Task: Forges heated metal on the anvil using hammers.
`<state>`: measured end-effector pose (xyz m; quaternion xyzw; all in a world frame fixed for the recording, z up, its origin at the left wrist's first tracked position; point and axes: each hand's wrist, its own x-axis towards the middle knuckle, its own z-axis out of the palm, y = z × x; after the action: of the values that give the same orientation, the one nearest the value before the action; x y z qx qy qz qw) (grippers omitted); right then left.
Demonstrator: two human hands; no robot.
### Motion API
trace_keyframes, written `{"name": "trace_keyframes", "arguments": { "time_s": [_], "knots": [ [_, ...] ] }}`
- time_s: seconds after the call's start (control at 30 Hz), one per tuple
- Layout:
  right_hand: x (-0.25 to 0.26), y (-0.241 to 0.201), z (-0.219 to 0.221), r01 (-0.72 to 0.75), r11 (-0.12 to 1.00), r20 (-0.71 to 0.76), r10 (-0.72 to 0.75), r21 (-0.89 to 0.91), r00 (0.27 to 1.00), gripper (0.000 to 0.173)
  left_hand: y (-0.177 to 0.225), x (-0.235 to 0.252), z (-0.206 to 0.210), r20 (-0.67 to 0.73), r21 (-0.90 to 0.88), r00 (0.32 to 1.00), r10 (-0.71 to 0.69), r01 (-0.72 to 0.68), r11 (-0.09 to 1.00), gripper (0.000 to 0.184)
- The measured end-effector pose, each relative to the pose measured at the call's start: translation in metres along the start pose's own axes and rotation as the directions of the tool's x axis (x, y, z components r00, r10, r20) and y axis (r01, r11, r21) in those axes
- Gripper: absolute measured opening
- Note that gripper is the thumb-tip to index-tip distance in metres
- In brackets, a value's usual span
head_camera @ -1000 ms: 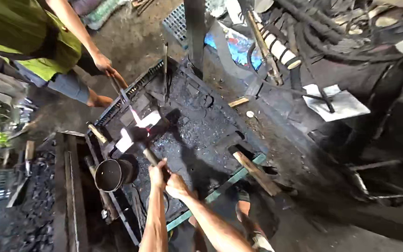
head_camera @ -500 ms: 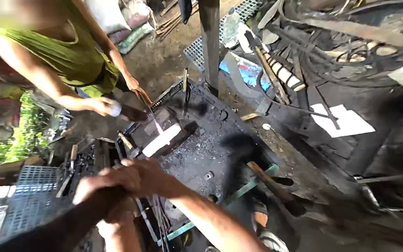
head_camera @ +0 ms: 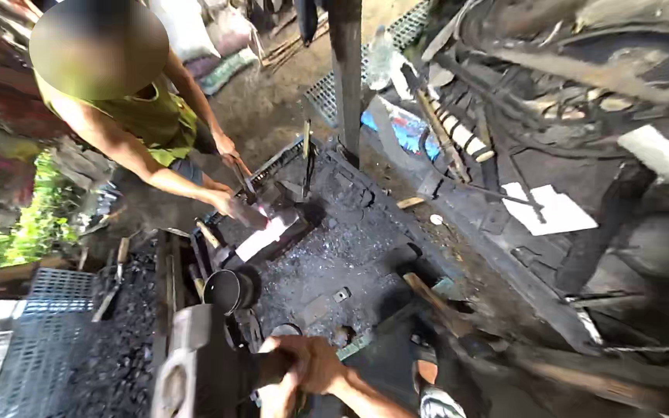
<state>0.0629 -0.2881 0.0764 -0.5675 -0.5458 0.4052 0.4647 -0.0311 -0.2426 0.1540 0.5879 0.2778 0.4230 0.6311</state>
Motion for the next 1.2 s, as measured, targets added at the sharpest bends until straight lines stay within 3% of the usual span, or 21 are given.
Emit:
{"name": "trace_keyframes", "arguments": {
  "time_s": [0.1, 0.17, 0.2, 0.23, 0.3, 0.37, 0.43, 0.5, 0.6, 0.67, 0.73, 0.8, 0.87, 0.93, 1.0, 1.03, 1.07, 1.1, 1.13, 1.17, 1.2],
  "knots": [
    [0.077, -0.115, -0.042, 0.430, 0.902, -0.199, -0.427, -0.030, 0.882, 0.054, 0.128, 0.083, 0.015, 0.269, 0.022, 0.910, 0.315, -0.333, 0.943, 0.033],
    [0.135, -0.169, -0.073, 0.537, 0.832, -0.210, -0.555, -0.138, 0.805, 0.055, 0.177, 0.136, 0.015, 0.318, 0.066, 0.832, 0.455, -0.499, 0.864, 0.033],
    [0.166, -0.176, -0.083, 0.552, 0.817, -0.230, -0.577, -0.168, 0.784, 0.049, 0.179, 0.160, 0.008, 0.306, 0.092, 0.813, 0.495, -0.542, 0.835, 0.036],
    [0.192, -0.163, -0.086, 0.539, 0.825, -0.266, -0.564, -0.167, 0.781, 0.043, 0.160, 0.181, -0.003, 0.273, 0.114, 0.819, 0.505, -0.548, 0.828, 0.039],
    [0.203, -0.069, -0.063, 0.343, 0.927, -0.307, -0.374, -0.154, 0.875, 0.041, 0.052, 0.194, -0.036, 0.121, 0.179, 0.916, 0.382, -0.399, 0.899, 0.042],
    [0.161, 0.065, -0.012, -0.130, 0.989, -0.231, 0.110, -0.072, 0.967, 0.048, -0.113, 0.168, -0.065, -0.069, 0.094, 0.997, 0.032, -0.025, 0.995, 0.043],
    [0.099, 0.144, 0.031, -0.576, 0.816, -0.044, 0.578, 0.058, 0.815, 0.047, -0.225, 0.116, -0.069, -0.196, 0.006, 0.890, -0.411, 0.420, 0.907, 0.031],
    [0.046, 0.161, 0.040, -0.700, 0.713, 0.029, 0.700, 0.029, 0.714, 0.044, -0.238, 0.068, -0.048, -0.231, -0.055, 0.760, -0.607, 0.613, 0.788, 0.033],
    [-0.040, 0.107, 0.031, -0.629, 0.777, 0.044, 0.627, 0.036, 0.778, 0.045, -0.164, -0.012, 0.000, -0.291, -0.135, 0.771, -0.566, 0.553, 0.822, 0.051],
    [-0.062, 0.067, 0.021, -0.389, 0.908, -0.081, 0.404, 0.154, 0.911, 0.053, -0.100, -0.033, 0.021, -0.284, -0.096, 0.857, -0.429, 0.420, 0.903, 0.070],
    [-0.033, 0.010, -0.001, -0.077, 0.970, -0.155, 0.115, 0.229, 0.981, 0.065, -0.023, -0.016, 0.027, -0.188, 0.020, 0.958, -0.215, 0.222, 0.975, 0.072],
    [0.027, -0.070, -0.040, 0.241, 0.950, -0.227, -0.195, 0.199, 0.954, 0.055, 0.060, 0.042, 0.029, 0.086, 0.063, 0.994, 0.069, -0.074, 0.995, 0.053],
    [0.093, -0.143, -0.082, 0.476, 0.879, -0.275, -0.454, 0.016, 0.848, 0.046, 0.133, 0.116, 0.031, 0.366, 0.010, 0.894, 0.258, -0.281, 0.960, 0.035],
    [0.166, -0.161, -0.100, 0.581, 0.806, -0.333, -0.582, -0.114, 0.742, 0.038, 0.158, 0.173, 0.020, 0.396, 0.053, 0.827, 0.400, -0.455, 0.889, 0.034],
    [0.215, -0.104, -0.088, 0.503, 0.849, -0.361, -0.526, -0.165, 0.770, 0.030, 0.107, 0.208, 0.001, 0.289, 0.089, 0.856, 0.428, -0.469, 0.879, 0.040],
    [0.213, -0.048, -0.066, 0.346, 0.923, -0.330, -0.383, -0.166, 0.863, 0.037, 0.049, 0.209, -0.015, 0.220, 0.081, 0.908, 0.356, -0.381, 0.921, 0.040],
    [0.195, 0.016, -0.042, 0.103, 0.982, -0.258, -0.142, -0.160, 0.956, 0.046, -0.027, 0.200, -0.034, 0.131, 0.065, 0.964, 0.233, -0.243, 0.968, 0.037],
    [0.167, 0.072, -0.020, -0.178, 0.979, -0.174, 0.159, -0.097, 0.972, 0.051, -0.108, 0.180, -0.050, 0.021, 0.023, 0.999, 0.034, -0.035, 0.999, 0.032],
    [0.134, 0.111, 0.004, -0.432, 0.902, -0.079, 0.430, -0.012, 0.899, 0.048, -0.173, 0.151, -0.061, -0.092, -0.013, 0.975, -0.201, 0.200, 0.980, 0.024],
    [0.107, 0.134, 0.021, -0.605, 0.795, 0.000, 0.606, 0.049, 0.796, 0.040, -0.214, 0.124, -0.066, -0.168, -0.025, 0.899, -0.404, 0.406, 0.913, 0.023],
    [0.085, 0.146, 0.027, -0.682, 0.730, 0.034, 0.681, 0.034, 0.731, 0.039, -0.232, 0.105, -0.061, -0.220, -0.050, 0.816, -0.535, 0.538, 0.842, 0.024]
  ]
}}
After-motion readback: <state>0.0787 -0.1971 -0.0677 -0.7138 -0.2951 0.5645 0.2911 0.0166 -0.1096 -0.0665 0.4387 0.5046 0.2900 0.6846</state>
